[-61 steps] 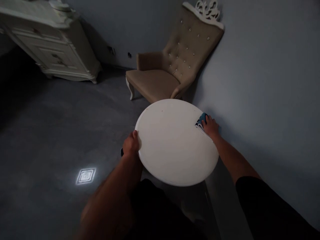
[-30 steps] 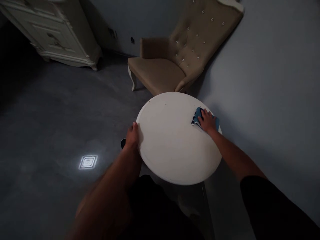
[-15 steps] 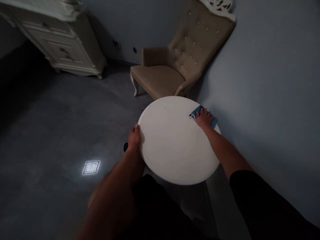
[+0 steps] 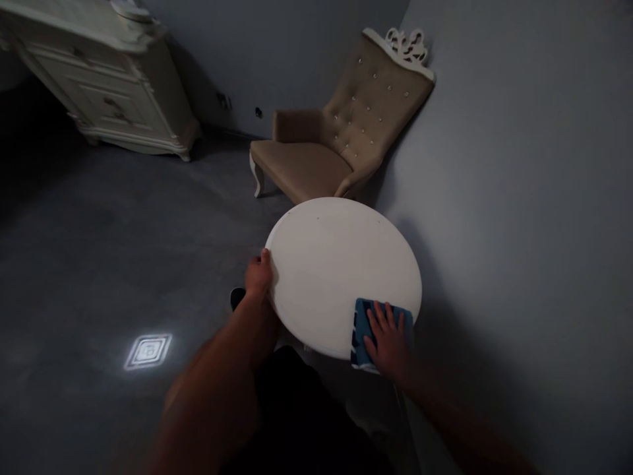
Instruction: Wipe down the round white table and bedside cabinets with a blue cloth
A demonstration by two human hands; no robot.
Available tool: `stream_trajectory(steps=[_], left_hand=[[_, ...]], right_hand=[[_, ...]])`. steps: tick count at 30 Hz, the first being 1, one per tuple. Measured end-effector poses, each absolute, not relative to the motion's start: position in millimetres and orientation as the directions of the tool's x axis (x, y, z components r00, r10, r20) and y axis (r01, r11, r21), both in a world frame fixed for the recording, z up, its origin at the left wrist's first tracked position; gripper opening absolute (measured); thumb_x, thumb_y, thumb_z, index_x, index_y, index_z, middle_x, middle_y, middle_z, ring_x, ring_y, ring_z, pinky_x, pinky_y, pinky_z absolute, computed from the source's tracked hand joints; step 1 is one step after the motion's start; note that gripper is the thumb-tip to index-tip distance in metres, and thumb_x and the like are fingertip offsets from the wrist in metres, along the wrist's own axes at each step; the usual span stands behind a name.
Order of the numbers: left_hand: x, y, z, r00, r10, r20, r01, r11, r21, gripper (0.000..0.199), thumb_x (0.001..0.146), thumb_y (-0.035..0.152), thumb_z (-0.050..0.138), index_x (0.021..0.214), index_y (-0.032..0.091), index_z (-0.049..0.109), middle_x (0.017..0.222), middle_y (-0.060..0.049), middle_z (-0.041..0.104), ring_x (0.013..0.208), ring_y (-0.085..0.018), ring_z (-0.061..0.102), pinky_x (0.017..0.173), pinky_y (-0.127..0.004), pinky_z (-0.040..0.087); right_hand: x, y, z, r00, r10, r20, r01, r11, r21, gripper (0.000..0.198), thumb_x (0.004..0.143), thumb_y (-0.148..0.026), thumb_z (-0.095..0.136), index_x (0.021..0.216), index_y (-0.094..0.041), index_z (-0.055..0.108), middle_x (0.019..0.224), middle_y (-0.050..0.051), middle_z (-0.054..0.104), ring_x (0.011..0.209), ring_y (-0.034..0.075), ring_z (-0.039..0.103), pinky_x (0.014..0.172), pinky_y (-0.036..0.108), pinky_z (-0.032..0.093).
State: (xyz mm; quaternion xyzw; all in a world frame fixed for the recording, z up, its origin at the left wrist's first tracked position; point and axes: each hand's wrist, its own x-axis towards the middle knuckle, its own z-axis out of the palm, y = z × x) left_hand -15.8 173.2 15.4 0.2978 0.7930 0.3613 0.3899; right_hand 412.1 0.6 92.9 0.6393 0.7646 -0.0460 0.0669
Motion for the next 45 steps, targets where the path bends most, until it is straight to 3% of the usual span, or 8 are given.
stream_trajectory(steps=[4,10,17,23,29,35,41,45], left_hand=[[-14.3,174.5,19.4,-0.524,0.742,-0.418,0.217,0.591,0.777,0.075,0.115,0.071,0.043,0.142,0.010,0.075,0.141,-0.031,0.080,0.136,-0.046,0.076,0.112,-0.054,0.059],[-12.9,174.2,23.0,-0.526,0.735,-0.429,0.200,0.596,0.777,0.074,0.115,0.070,0.042,0.146,0.011,0.074,0.141,-0.029,0.080,0.135,-0.046,0.076,0.112,-0.054,0.058],[-12.0,178.0,26.1,-0.542,0.707,-0.454,0.192,0.630,0.752,0.070,0.115,0.068,0.044,0.146,0.014,0.075,0.142,-0.027,0.080,0.138,-0.048,0.074,0.115,-0.057,0.055],[-13.0,177.4,27.7,-0.553,0.706,-0.442,0.209,0.631,0.747,0.065,0.115,0.069,0.045,0.135,0.017,0.079,0.135,-0.024,0.083,0.132,-0.045,0.077,0.109,-0.053,0.058],[-14.8,175.0,37.6,-0.526,0.723,-0.448,0.224,0.626,0.747,0.064,0.116,0.066,0.044,0.136,0.016,0.079,0.135,-0.026,0.083,0.132,-0.047,0.076,0.109,-0.054,0.058],[-13.9,172.1,38.3,-0.529,0.726,-0.440,0.210,0.614,0.761,0.068,0.116,0.067,0.044,0.140,0.012,0.077,0.140,-0.030,0.080,0.136,-0.046,0.075,0.112,-0.055,0.057],[-12.0,168.3,41.5,-0.530,0.737,-0.419,0.232,0.601,0.765,0.069,0.115,0.068,0.047,0.140,0.011,0.078,0.142,-0.031,0.080,0.137,-0.049,0.074,0.113,-0.056,0.057],[-11.4,169.0,42.5,-0.541,0.731,-0.417,0.238,0.608,0.758,0.070,0.116,0.067,0.047,0.142,0.009,0.077,0.142,-0.031,0.080,0.136,-0.048,0.075,0.112,-0.055,0.057]], right_hand=[[413.6,26.8,98.2,-0.207,0.957,-0.201,0.977,0.214,0.016,0.074,0.108,-0.063,0.053,0.180,-0.057,0.041,0.191,-0.017,0.026,0.183,0.033,0.019,0.147,0.073,0.019],[410.0,171.6,106.5,-0.199,0.971,-0.133,0.976,0.209,0.065,0.074,0.118,-0.050,0.035,0.187,-0.024,0.036,0.195,0.013,0.029,0.179,0.048,0.027,0.137,0.087,0.028],[407.6,353.9,101.7,-0.042,0.992,-0.120,0.989,0.058,0.136,0.074,0.120,-0.053,0.029,0.187,-0.023,0.033,0.196,0.015,0.026,0.177,0.047,0.028,0.136,0.085,0.029],[401.1,414.5,100.9,0.110,0.989,-0.102,0.988,-0.098,0.116,0.079,0.120,-0.058,0.022,0.188,-0.016,0.028,0.194,0.025,0.026,0.174,0.052,0.030,0.132,0.090,0.028],[396.6,355.7,101.4,0.024,0.997,-0.074,0.996,-0.017,0.090,0.077,0.121,-0.057,0.023,0.186,-0.019,0.034,0.194,0.022,0.029,0.175,0.051,0.031,0.134,0.087,0.029],[404.6,194.2,99.2,-0.104,0.994,-0.043,0.992,0.107,0.071,0.074,0.119,-0.054,0.033,0.188,-0.026,0.033,0.193,0.016,0.035,0.177,0.048,0.032,0.138,0.080,0.029],[405.1,33.7,84.9,-0.235,0.970,-0.068,0.971,0.238,0.035,0.086,0.112,-0.061,0.040,0.185,-0.062,-0.006,0.193,-0.014,0.026,0.182,0.033,0.022,0.144,0.077,0.029],[401.6,22.8,88.0,-0.290,0.943,-0.164,0.953,0.300,0.039,0.090,0.109,-0.062,0.049,0.186,-0.061,0.003,0.194,-0.018,0.017,0.183,0.030,0.015,0.148,0.071,0.022]])
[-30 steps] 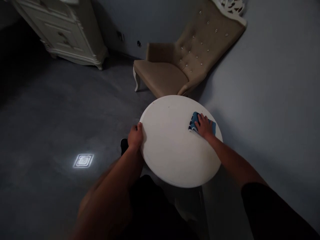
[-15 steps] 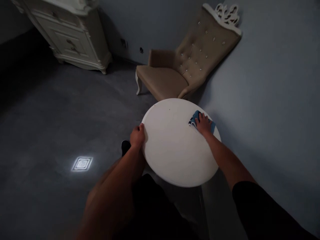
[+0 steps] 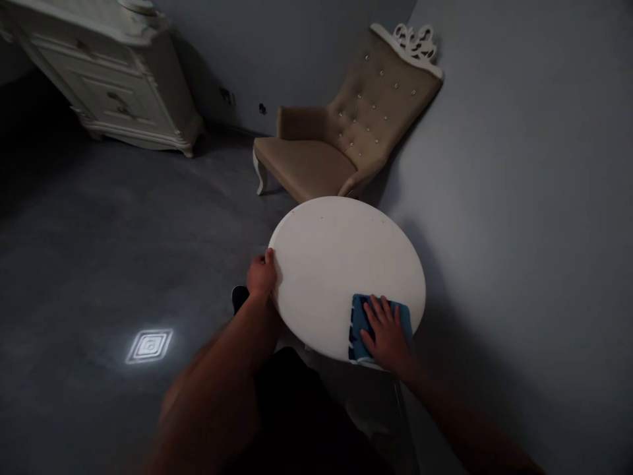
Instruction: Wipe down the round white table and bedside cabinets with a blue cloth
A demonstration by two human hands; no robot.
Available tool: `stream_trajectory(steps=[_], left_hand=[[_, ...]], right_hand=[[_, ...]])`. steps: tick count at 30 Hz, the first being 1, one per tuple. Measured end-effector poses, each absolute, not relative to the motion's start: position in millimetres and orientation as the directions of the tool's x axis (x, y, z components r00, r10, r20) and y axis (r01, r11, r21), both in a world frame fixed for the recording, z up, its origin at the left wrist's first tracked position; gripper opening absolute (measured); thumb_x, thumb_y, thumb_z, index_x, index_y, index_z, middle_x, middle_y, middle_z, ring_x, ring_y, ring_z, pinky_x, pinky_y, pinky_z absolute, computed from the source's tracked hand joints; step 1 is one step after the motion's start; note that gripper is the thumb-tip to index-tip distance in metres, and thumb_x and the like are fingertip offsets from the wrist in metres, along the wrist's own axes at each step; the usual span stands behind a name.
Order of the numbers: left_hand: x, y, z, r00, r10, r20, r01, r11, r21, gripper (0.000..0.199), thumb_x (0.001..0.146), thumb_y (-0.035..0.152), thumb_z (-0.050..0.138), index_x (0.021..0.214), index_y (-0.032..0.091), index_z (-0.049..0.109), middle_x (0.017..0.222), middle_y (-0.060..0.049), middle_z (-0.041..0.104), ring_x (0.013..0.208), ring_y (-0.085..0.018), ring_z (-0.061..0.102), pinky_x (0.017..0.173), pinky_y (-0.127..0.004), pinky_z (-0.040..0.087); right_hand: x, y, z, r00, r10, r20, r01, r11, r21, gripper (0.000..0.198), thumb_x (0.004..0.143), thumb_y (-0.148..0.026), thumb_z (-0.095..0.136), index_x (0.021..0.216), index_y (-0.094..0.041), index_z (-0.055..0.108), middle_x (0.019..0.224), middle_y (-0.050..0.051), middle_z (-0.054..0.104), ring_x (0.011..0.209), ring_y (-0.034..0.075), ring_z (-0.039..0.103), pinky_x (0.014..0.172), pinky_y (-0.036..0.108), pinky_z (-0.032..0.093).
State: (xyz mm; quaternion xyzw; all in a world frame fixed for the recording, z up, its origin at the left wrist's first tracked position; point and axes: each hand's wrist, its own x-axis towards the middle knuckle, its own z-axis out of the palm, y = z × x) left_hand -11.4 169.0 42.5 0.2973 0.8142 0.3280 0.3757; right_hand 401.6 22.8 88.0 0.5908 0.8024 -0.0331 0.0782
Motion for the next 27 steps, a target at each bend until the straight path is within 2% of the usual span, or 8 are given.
stream_trajectory(steps=[3,7,11,15,18,22,27], left_hand=[[-11.8,170.3,37.9,-0.548,0.726,-0.416,0.237,0.612,0.755,0.071,0.115,0.067,0.048,0.142,0.009,0.077,0.141,-0.031,0.080,0.136,-0.048,0.075,0.112,-0.055,0.057],[-11.9,172.3,28.3,-0.571,0.713,-0.406,0.228,0.614,0.756,0.070,0.114,0.068,0.048,0.142,0.012,0.078,0.138,-0.027,0.082,0.133,-0.045,0.076,0.111,-0.052,0.058],[-10.8,174.6,25.1,-0.586,0.693,-0.420,0.197,0.624,0.756,0.066,0.113,0.068,0.051,0.139,0.015,0.079,0.136,-0.023,0.084,0.127,-0.039,0.079,0.107,-0.046,0.060],[-10.0,176.5,28.6,-0.592,0.687,-0.421,0.217,0.639,0.738,0.066,0.113,0.069,0.051,0.135,0.014,0.081,0.133,-0.024,0.084,0.125,-0.041,0.079,0.105,-0.048,0.059],[-10.4,177.2,30.0,-0.588,0.687,-0.427,0.236,0.651,0.721,0.066,0.113,0.069,0.050,0.132,0.014,0.081,0.129,-0.024,0.085,0.122,-0.042,0.079,0.103,-0.049,0.059],[-11.2,177.4,26.3,-0.585,0.693,-0.422,0.232,0.641,0.731,0.065,0.114,0.069,0.049,0.127,0.015,0.082,0.125,-0.022,0.086,0.116,-0.039,0.080,0.097,-0.045,0.059],[-12.5,178.4,19.0,-0.585,0.708,-0.397,0.242,0.619,0.747,0.067,0.113,0.070,0.048,0.127,0.015,0.083,0.126,-0.023,0.085,0.117,-0.039,0.079,0.097,-0.044,0.058]], right_hand=[[400.9,73.0,95.8,-0.330,0.931,-0.157,0.940,0.340,0.040,0.079,0.113,-0.062,0.042,0.189,-0.050,0.023,0.193,-0.011,0.029,0.182,0.036,0.022,0.147,0.072,0.025],[400.7,183.0,103.9,-0.258,0.960,-0.110,0.962,0.266,0.065,0.073,0.117,-0.052,0.039,0.186,-0.026,0.040,0.193,0.010,0.035,0.178,0.045,0.032,0.141,0.078,0.029],[407.3,303.3,105.2,-0.137,0.981,-0.136,0.981,0.153,0.115,0.075,0.119,-0.053,0.034,0.186,-0.019,0.035,0.195,0.015,0.029,0.177,0.047,0.030,0.138,0.079,0.031],[417.2,403.3,96.3,-0.085,0.984,-0.156,0.987,0.104,0.122,0.081,0.119,-0.058,0.028,0.189,-0.018,0.027,0.196,0.017,0.024,0.177,0.048,0.027,0.138,0.082,0.028],[418.4,450.7,87.0,0.000,0.991,-0.134,0.994,0.015,0.113,0.083,0.119,-0.063,0.022,0.189,-0.018,0.027,0.194,0.021,0.027,0.174,0.050,0.031,0.134,0.087,0.030],[414.7,469.9,80.6,0.022,0.995,-0.095,0.993,-0.011,0.114,0.085,0.119,-0.065,0.018,0.188,-0.017,0.029,0.192,0.025,0.031,0.167,0.051,0.040,0.131,0.088,0.032],[407.4,430.8,86.1,-0.030,0.996,-0.087,0.990,0.042,0.135,0.082,0.119,-0.059,0.022,0.189,-0.016,0.026,0.193,0.024,0.029,0.171,0.051,0.035,0.133,0.086,0.031]])
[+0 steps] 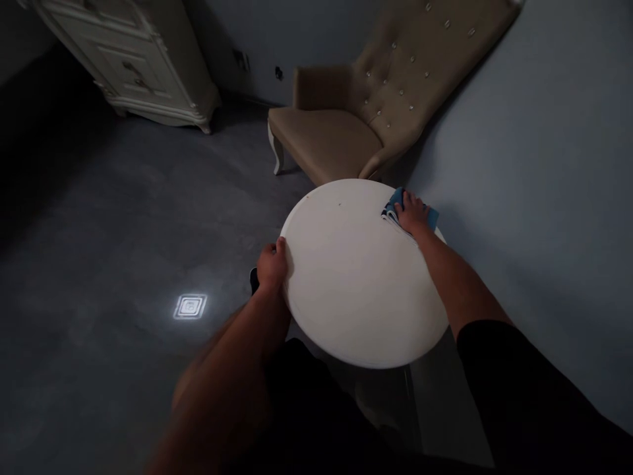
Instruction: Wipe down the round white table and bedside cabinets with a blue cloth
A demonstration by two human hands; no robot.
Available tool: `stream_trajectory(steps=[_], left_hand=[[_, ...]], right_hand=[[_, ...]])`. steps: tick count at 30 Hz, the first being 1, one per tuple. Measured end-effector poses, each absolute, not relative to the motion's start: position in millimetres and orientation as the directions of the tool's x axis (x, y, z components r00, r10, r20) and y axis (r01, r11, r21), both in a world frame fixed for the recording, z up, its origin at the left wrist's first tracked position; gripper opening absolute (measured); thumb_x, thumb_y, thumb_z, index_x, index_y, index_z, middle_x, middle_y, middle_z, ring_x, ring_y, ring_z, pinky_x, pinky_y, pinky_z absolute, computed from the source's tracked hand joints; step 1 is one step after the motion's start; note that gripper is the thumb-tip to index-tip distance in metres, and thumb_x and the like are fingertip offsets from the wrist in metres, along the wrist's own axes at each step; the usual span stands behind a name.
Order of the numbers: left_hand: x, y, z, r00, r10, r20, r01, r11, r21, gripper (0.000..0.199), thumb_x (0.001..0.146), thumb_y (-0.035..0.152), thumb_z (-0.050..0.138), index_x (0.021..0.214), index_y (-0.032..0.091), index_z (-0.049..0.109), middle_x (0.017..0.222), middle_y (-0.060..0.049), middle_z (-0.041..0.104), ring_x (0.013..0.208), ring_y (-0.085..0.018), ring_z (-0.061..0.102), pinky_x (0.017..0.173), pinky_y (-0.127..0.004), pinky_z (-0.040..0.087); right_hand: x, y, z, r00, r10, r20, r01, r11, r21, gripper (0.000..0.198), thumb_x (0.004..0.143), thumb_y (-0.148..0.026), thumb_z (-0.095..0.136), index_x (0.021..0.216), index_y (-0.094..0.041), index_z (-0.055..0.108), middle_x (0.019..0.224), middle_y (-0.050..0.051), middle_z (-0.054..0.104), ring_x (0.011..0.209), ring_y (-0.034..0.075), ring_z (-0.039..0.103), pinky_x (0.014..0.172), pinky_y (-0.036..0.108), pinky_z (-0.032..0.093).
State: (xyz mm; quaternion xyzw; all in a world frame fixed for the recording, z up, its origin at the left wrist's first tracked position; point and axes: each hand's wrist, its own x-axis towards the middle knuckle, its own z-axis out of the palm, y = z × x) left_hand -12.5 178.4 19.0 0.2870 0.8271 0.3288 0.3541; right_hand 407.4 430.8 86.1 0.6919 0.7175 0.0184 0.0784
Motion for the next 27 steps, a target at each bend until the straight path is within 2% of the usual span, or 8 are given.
stream_trajectory(steps=[6,10,12,14,16,18,22,27], left_hand=[[-14.8,180.2,12.8,-0.565,0.723,-0.398,0.237,0.603,0.761,0.068,0.114,0.068,0.048,0.128,0.012,0.082,0.127,-0.025,0.084,0.120,-0.041,0.079,0.101,-0.047,0.058],[-14.2,179.5,7.4,-0.541,0.725,-0.426,0.151,0.582,0.799,0.069,0.115,0.071,0.047,0.129,0.012,0.079,0.130,-0.025,0.083,0.120,-0.040,0.080,0.101,-0.047,0.061],[-13.4,178.8,7.1,-0.506,0.723,-0.470,0.093,0.587,0.804,0.070,0.115,0.073,0.046,0.130,0.012,0.078,0.132,-0.026,0.083,0.121,-0.040,0.080,0.102,-0.046,0.062],[-12.8,178.0,9.2,-0.486,0.727,-0.485,0.087,0.592,0.801,0.071,0.115,0.073,0.045,0.130,0.011,0.077,0.136,-0.028,0.081,0.125,-0.042,0.079,0.105,-0.048,0.062],[-12.3,177.2,13.0,-0.483,0.739,-0.470,0.104,0.581,0.807,0.071,0.116,0.072,0.044,0.130,0.010,0.076,0.139,-0.030,0.080,0.129,-0.044,0.078,0.109,-0.051,0.061],[-11.9,176.2,17.0,-0.485,0.743,-0.462,0.112,0.576,0.810,0.069,0.116,0.071,0.044,0.131,0.011,0.075,0.139,-0.030,0.079,0.131,-0.045,0.077,0.111,-0.053,0.060],[-11.6,174.9,20.7,-0.507,0.729,-0.460,0.132,0.593,0.794,0.069,0.115,0.073,0.046,0.129,0.013,0.076,0.137,-0.030,0.080,0.130,-0.045,0.077,0.111,-0.054,0.060],[-13.3,176.1,14.8,-0.503,0.725,-0.471,0.142,0.607,0.782,0.072,0.115,0.074,0.042,0.134,0.012,0.075,0.135,-0.028,0.081,0.128,-0.045,0.078,0.109,-0.054,0.060]], right_hand=[[392.5,298.0,99.7,-0.095,0.984,-0.148,0.984,0.115,0.136,0.080,0.119,-0.055,0.027,0.190,-0.017,0.025,0.197,0.017,0.023,0.178,0.048,0.026,0.140,0.080,0.026],[383.7,174.7,104.6,-0.206,0.969,-0.136,0.969,0.221,0.107,0.082,0.118,-0.053,0.034,0.192,-0.021,0.017,0.196,0.014,0.024,0.179,0.048,0.025,0.141,0.080,0.025],[379.1,114.3,104.6,-0.252,0.958,-0.134,0.960,0.265,0.087,0.083,0.117,-0.054,0.035,0.193,-0.027,0.013,0.196,0.009,0.025,0.180,0.046,0.025,0.143,0.079,0.025],[374.5,62.5,102.4,-0.280,0.950,-0.135,0.954,0.291,0.067,0.083,0.115,-0.059,0.038,0.192,-0.039,0.014,0.195,-0.001,0.026,0.181,0.042,0.023,0.143,0.077,0.028],[370.6,25.7,99.2,-0.302,0.942,-0.146,0.950,0.310,0.034,0.084,0.110,-0.064,0.045,0.189,-0.051,0.018,0.192,-0.012,0.026,0.181,0.038,0.022,0.145,0.075,0.029],[368.4,9.9,97.3,-0.321,0.932,-0.167,0.946,0.323,-0.012,0.085,0.106,-0.064,0.055,0.186,-0.057,0.026,0.191,-0.017,0.026,0.182,0.035,0.022,0.148,0.072,0.025],[369.3,49.4,100.9,-0.374,0.910,-0.179,0.927,0.367,-0.072,0.081,0.109,-0.061,0.057,0.186,-0.048,0.035,0.193,-0.009,0.027,0.182,0.036,0.021,0.149,0.070,0.017],[372.6,189.8,105.9,-0.284,0.947,-0.151,0.958,0.288,0.006,0.075,0.117,-0.053,0.042,0.187,-0.027,0.035,0.195,0.011,0.030,0.179,0.045,0.027,0.142,0.078,0.023]])
